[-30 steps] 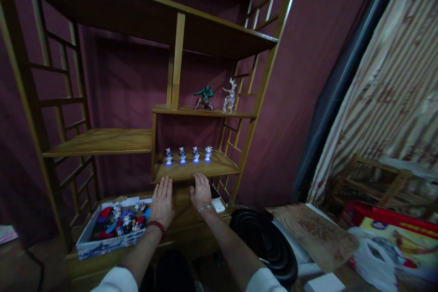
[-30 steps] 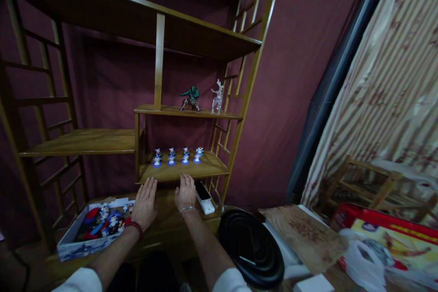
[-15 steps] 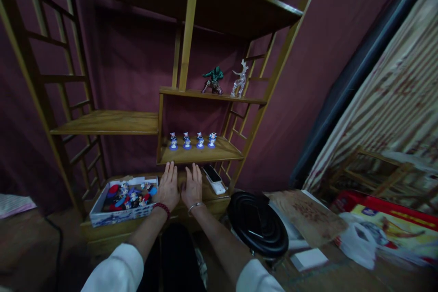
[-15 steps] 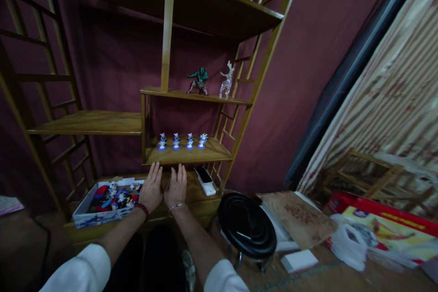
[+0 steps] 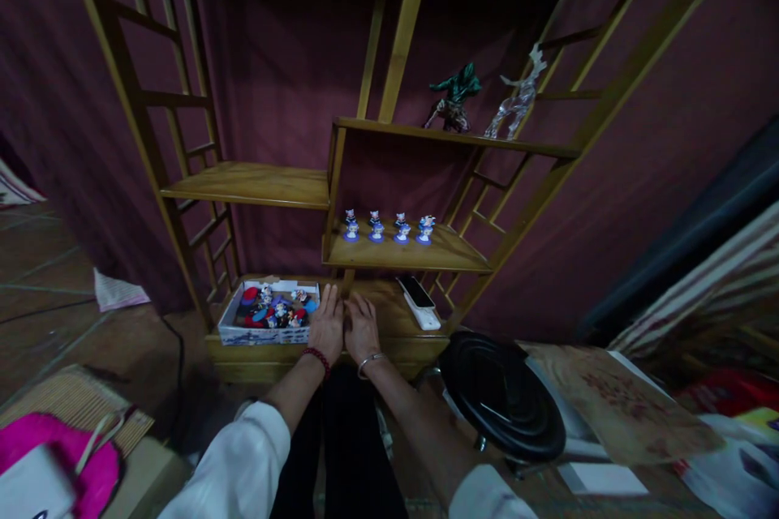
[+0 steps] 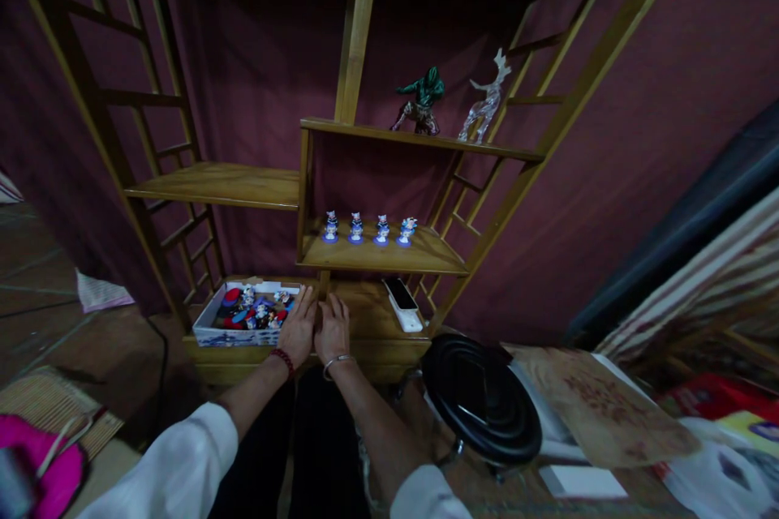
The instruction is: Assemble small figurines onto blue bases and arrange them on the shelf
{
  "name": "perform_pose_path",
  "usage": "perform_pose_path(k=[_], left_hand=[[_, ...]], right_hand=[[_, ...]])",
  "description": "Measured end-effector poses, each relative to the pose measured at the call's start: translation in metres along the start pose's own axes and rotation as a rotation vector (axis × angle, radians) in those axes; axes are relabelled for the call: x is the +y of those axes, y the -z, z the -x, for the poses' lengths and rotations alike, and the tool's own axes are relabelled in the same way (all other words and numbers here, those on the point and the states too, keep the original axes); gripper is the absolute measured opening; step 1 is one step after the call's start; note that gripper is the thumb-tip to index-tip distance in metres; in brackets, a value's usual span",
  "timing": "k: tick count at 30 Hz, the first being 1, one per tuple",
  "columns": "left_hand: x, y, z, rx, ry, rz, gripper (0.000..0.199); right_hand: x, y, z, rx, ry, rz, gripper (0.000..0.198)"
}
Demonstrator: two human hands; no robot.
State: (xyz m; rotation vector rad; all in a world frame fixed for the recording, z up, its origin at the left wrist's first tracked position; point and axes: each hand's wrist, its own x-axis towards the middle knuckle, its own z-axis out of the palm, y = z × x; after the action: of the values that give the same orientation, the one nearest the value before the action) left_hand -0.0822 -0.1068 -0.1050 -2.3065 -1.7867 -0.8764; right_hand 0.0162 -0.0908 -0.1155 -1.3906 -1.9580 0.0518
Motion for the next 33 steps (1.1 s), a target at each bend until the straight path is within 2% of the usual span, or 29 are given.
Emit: perform_pose_path(k=[3,10,17,25,33], left_hand=[[-0.008,-0.002,0.008,-0.108,0.064,-0.025,0.043],[-0.038,-0.003,0.019,-0.203,0.186,-0.057,0.043],[-0.073,-0.003,0.023,-0.292,0.321,-0.075,0.037],[-0.111,0.004,0.021,-0.421,0.49,-0.1,0.032],[-0.13,-0.007,0.015,-0.507,0.568,-0.066,0.029]], right_hand=[[-0.005,-0.012,0.005,-0.082,-0.027,-0.045,0.039],[-0.024,-0.04,0.003,-0.239,-0.02,-0.161,0.036],[-0.038,-0.065,-0.007,-0.346,0.016,-0.129,0.033],[-0.034,-0.091,-0.02,-0.404,-0.037,-0.087,0.032],[-0.031,-0.11,-0.03,-0.518,-0.025,-0.025,0.026]])
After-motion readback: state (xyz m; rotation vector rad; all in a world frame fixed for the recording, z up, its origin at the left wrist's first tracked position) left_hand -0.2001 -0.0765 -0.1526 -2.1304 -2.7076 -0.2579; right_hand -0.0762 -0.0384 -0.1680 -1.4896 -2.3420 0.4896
